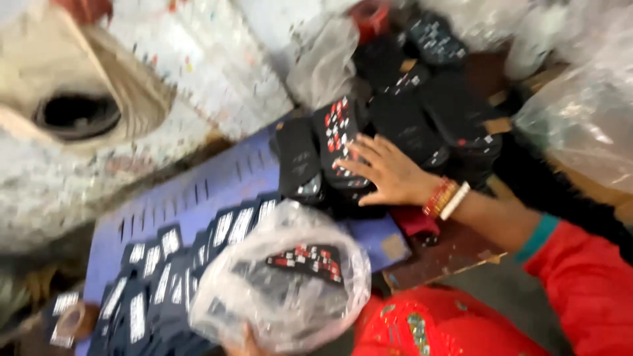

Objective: The person picks up stacks of printed labels and places them into clear plastic bags by hand.

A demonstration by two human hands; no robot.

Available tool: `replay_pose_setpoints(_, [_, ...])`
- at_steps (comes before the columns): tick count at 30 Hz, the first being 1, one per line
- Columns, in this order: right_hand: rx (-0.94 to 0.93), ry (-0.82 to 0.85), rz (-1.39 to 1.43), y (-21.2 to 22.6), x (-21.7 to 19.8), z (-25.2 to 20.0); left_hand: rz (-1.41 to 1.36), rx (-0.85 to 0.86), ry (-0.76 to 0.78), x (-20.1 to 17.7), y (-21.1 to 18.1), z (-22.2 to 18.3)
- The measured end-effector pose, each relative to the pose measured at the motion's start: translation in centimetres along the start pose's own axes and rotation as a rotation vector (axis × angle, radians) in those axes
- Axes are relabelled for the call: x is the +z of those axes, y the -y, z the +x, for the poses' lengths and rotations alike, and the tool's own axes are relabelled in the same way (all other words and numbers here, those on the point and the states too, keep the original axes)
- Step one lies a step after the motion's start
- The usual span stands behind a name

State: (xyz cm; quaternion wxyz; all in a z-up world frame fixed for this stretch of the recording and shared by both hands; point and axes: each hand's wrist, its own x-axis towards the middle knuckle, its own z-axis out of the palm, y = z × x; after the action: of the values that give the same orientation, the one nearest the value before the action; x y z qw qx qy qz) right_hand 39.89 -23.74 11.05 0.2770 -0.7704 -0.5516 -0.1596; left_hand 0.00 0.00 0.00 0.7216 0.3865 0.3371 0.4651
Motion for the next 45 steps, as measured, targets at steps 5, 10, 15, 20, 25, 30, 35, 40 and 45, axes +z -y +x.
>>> replay_pose_setpoints(5, [0.173, 0.546, -0.288, 1.4, 2.9, 4.5, 0.205, 0.111, -0.106, 3.1, 0.2, 0.0])
replay_pose_setpoints(10, [0.137, 0.521, -0.221, -0.5, 4.7, 2.8, 0.156, 0.16, -0.117, -0.2, 0.3, 1.7])
replay_pose_setpoints(15, [0.111, 0.437, -0.311, 1.3, 6.4, 1.8, 0.224, 0.244, -0.127, -1.0, -1.0, 2.6])
replay_pose_setpoints(20, [0.221, 0.458, -0.427, 3.2, 5.7, 3.4, 0.529, 0.931, -0.067, 3.5, -4.7, 0.7])
replay_pose_setpoints(25, [0.183, 0.307, -0.243, -0.4, 3.1, 3.2, 0.289, 0.39, 0.513, 4.7, -0.3, 0.1])
replay_pose_setpoints(30, [0.343, 0.23, -0.134, 5.1, -1.5, 0.4, 0.035, -0.573, 0.951, 14.7, 3.7, 0.7])
replay_pose_setpoints(35, [0.177, 0.243, -0.119, 12.5, 3.0, -8.6, -0.317, -1.156, 0.797, 20.2, 8.3, 1.5])
replay_pose_setpoints(40, [0.475, -0.016, 0.259, 13.5, 1.6, -10.5, -0.116, -0.856, 0.903, 18.6, 10.4, 0.8])
replay_pose_setpoints(45, [0.988, -0.406, 1.304, 10.2, 6.7, -13.0, 0.11, -0.702, 1.015, 17.0, 8.2, -1.1])
